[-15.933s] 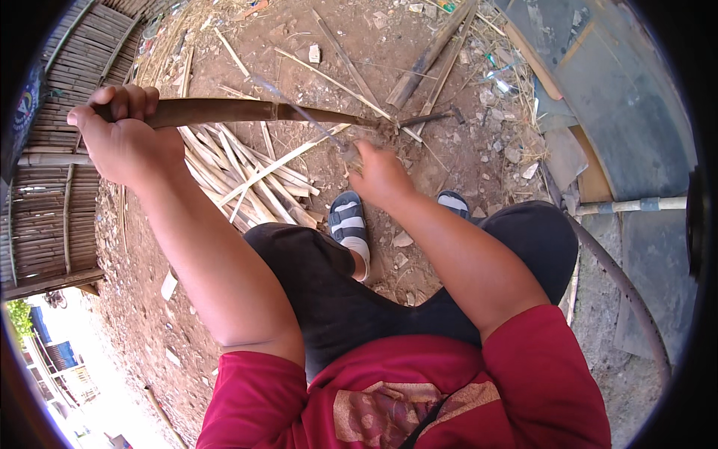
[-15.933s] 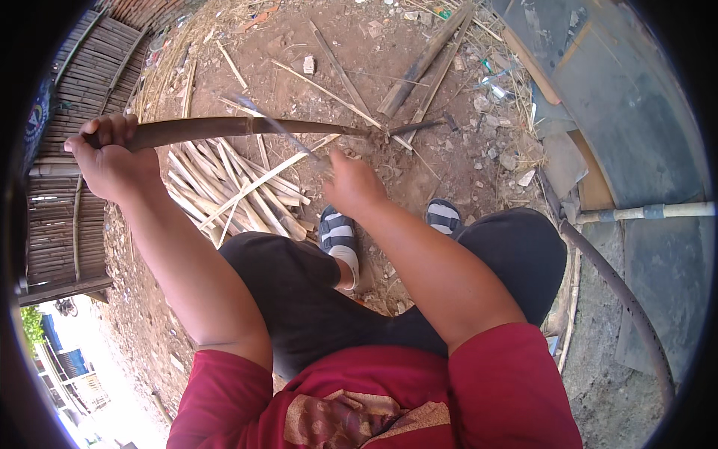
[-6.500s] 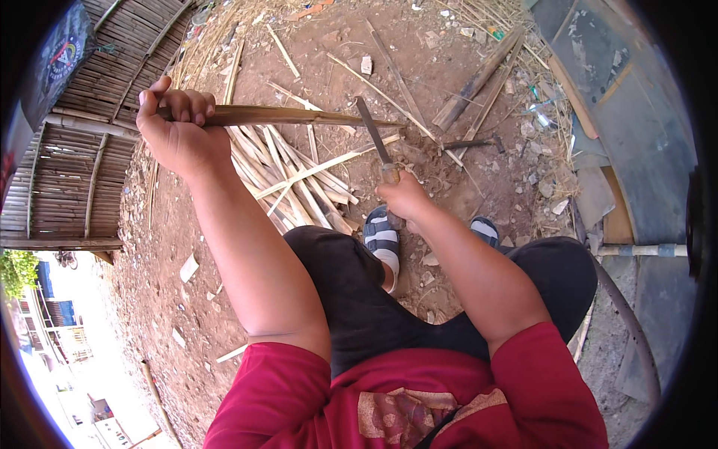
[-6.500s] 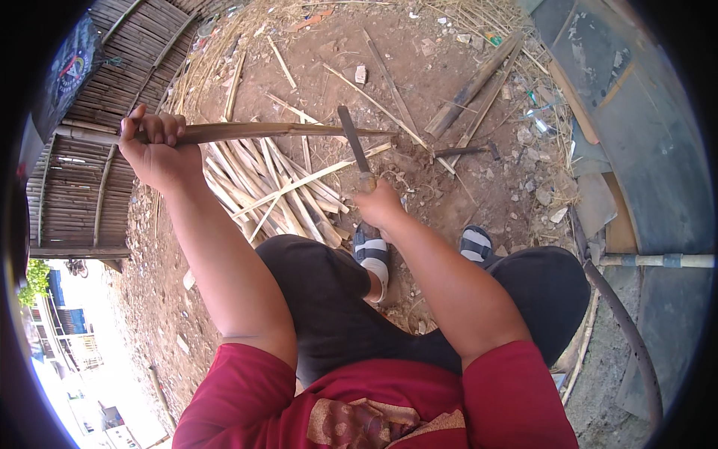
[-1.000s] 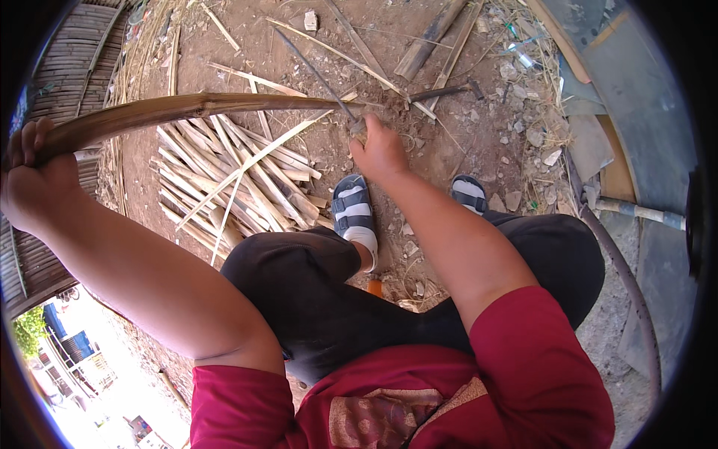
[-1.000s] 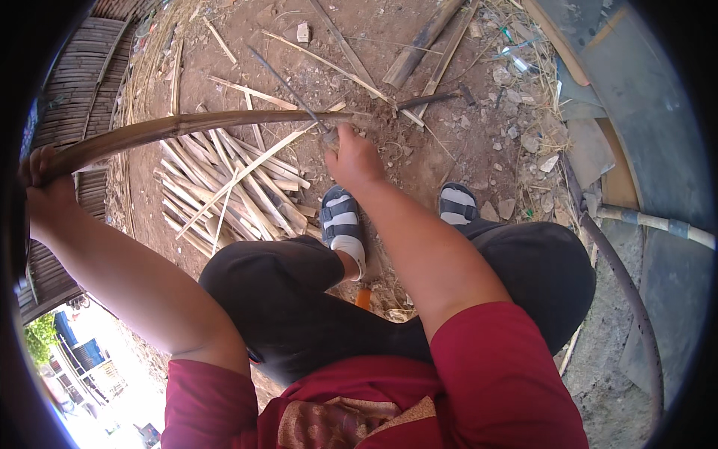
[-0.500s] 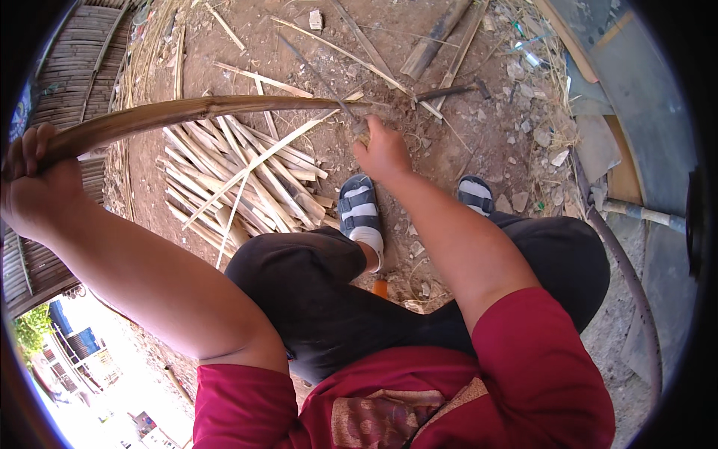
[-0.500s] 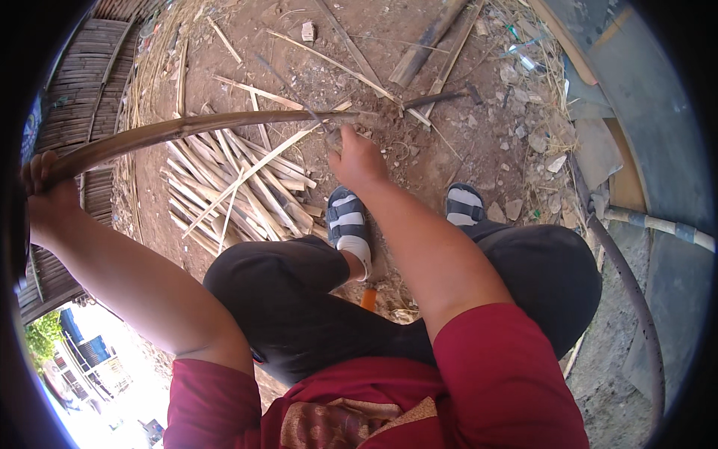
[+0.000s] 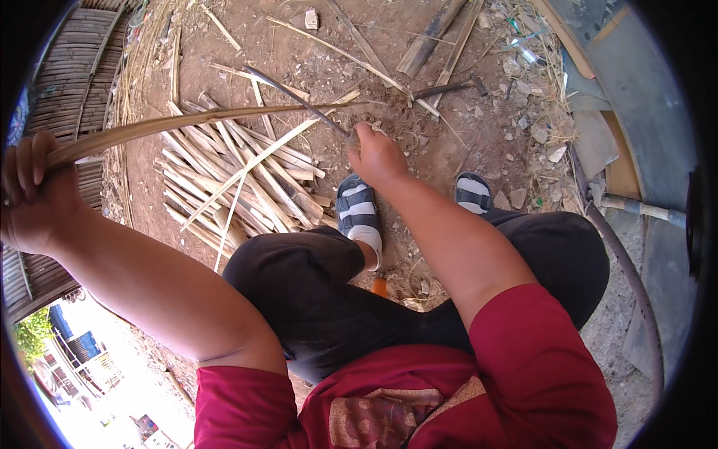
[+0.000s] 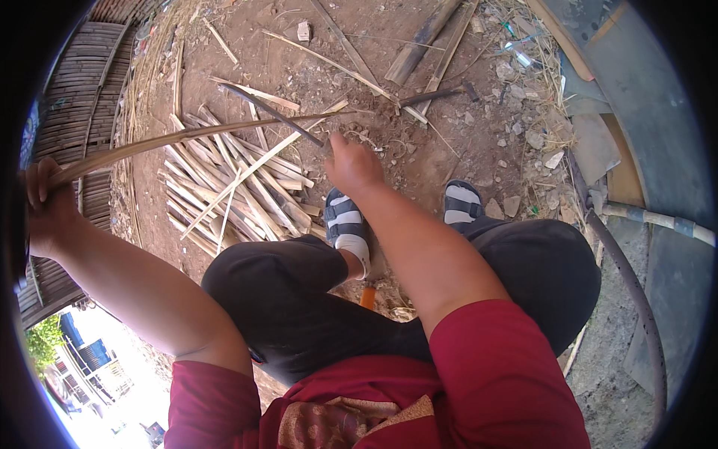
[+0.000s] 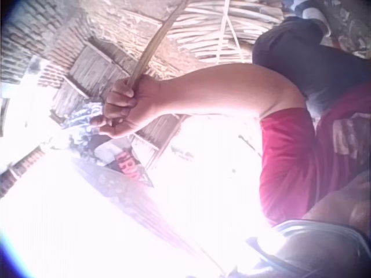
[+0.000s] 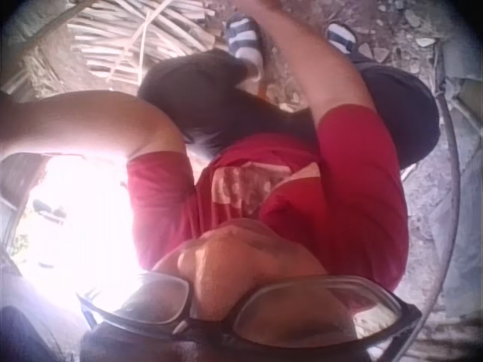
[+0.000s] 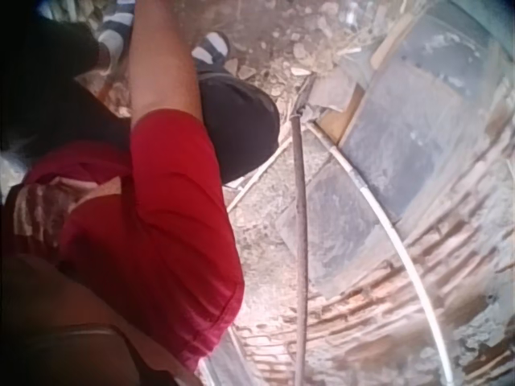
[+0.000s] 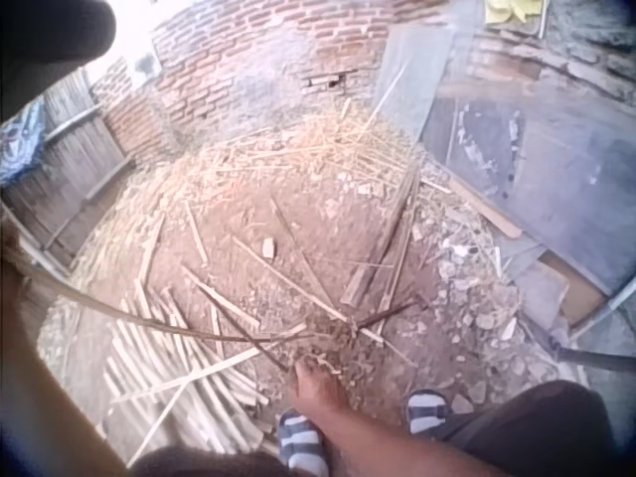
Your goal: The person shapes and thins bamboo strips using a large blade and a hammer, striking the back of the blade to shave off layers of wood while working in an outdoor dirt workspace.
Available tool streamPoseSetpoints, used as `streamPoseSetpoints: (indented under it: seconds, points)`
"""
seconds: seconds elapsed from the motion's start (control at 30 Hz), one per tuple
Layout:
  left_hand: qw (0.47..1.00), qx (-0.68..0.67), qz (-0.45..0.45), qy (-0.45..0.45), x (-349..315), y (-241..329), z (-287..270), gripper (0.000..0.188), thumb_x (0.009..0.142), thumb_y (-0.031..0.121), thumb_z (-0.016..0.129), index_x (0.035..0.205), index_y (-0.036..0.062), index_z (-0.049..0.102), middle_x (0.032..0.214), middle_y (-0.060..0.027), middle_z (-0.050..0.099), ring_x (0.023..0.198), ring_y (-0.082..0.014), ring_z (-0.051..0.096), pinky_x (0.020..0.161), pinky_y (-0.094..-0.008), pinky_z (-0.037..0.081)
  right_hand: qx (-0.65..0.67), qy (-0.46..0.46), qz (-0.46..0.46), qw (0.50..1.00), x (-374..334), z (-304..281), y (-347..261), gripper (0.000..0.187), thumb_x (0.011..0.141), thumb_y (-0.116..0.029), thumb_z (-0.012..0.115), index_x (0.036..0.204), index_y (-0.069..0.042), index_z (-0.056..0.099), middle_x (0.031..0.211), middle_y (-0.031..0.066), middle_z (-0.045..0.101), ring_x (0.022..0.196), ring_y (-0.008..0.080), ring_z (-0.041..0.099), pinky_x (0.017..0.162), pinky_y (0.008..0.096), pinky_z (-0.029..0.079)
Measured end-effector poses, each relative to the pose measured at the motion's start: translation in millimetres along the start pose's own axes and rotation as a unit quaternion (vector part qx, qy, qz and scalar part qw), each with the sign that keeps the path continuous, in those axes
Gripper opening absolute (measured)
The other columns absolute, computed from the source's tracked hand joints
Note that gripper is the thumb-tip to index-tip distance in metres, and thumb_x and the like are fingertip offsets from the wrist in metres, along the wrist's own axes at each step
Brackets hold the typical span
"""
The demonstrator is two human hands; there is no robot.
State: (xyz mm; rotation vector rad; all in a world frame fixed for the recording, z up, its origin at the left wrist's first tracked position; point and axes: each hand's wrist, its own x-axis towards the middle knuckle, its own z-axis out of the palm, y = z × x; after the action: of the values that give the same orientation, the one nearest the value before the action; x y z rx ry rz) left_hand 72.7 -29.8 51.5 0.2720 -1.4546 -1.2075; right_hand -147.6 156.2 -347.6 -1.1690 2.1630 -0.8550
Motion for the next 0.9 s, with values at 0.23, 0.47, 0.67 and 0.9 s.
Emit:
streamPoseSetpoints:
  seconds: [0.23, 0.47, 0.67, 0.9]
  points:
    - [0.982, -0.123, -0.064, -0.131, -7, 4, -14, 0.039, 0.073, 0.018, 0.067, 0.05, 0.0209, 0.036, 0.043, 0.0093, 0.033, 0.04, -0.0059, 0.034, 0.05, -0.0213, 0.028, -0.055, -0.057, 0.074, 0.994, 12, -14, 8, 0.043, 0.085, -0.022, 0.071, 0.122, -0.008, 0.053, 0.1, 0.0232, 0.071, 0.094, 0.0455, 0.068, 0.082, 0.0544, 0.055]
    - [0.98, -0.12, -0.082, -0.137, -3, 3, -6, 0.04, 0.074, 0.019, 0.066, 0.049, 0.0226, 0.035, 0.042, 0.0097, 0.033, 0.039, -0.0049, 0.033, 0.048, -0.0202, 0.029, -0.059, -0.018, 0.043, 0.997, -1, 14, 29, 0.04, 0.088, -0.021, 0.068, 0.124, -0.008, 0.054, 0.099, 0.0221, 0.071, 0.097, 0.0439, 0.069, 0.084, 0.0532, 0.055]
    - [0.987, -0.099, -0.058, -0.113, -5, 5, -11, 0.04, 0.072, 0.025, 0.068, 0.049, 0.0226, 0.035, 0.042, 0.0095, 0.031, 0.04, -0.0058, 0.032, 0.048, -0.0216, 0.027, -0.053, -0.054, 0.077, 0.994, 9, -12, 17, 0.032, 0.091, -0.02, 0.064, 0.12, -0.009, 0.055, 0.101, 0.0203, 0.071, 0.098, 0.0427, 0.07, 0.084, 0.0524, 0.056]
    - [0.987, -0.105, -0.07, -0.102, -2, 5, -11, 0.038, 0.071, 0.025, 0.069, 0.052, 0.0214, 0.036, 0.045, 0.0077, 0.033, 0.041, -0.0068, 0.031, 0.049, -0.0228, 0.027, -0.063, -0.054, 0.09, 0.992, -1, 18, 43, 0.033, 0.092, -0.02, 0.063, 0.122, -0.007, 0.055, 0.105, 0.0226, 0.071, 0.098, 0.0426, 0.07, 0.085, 0.0524, 0.056]
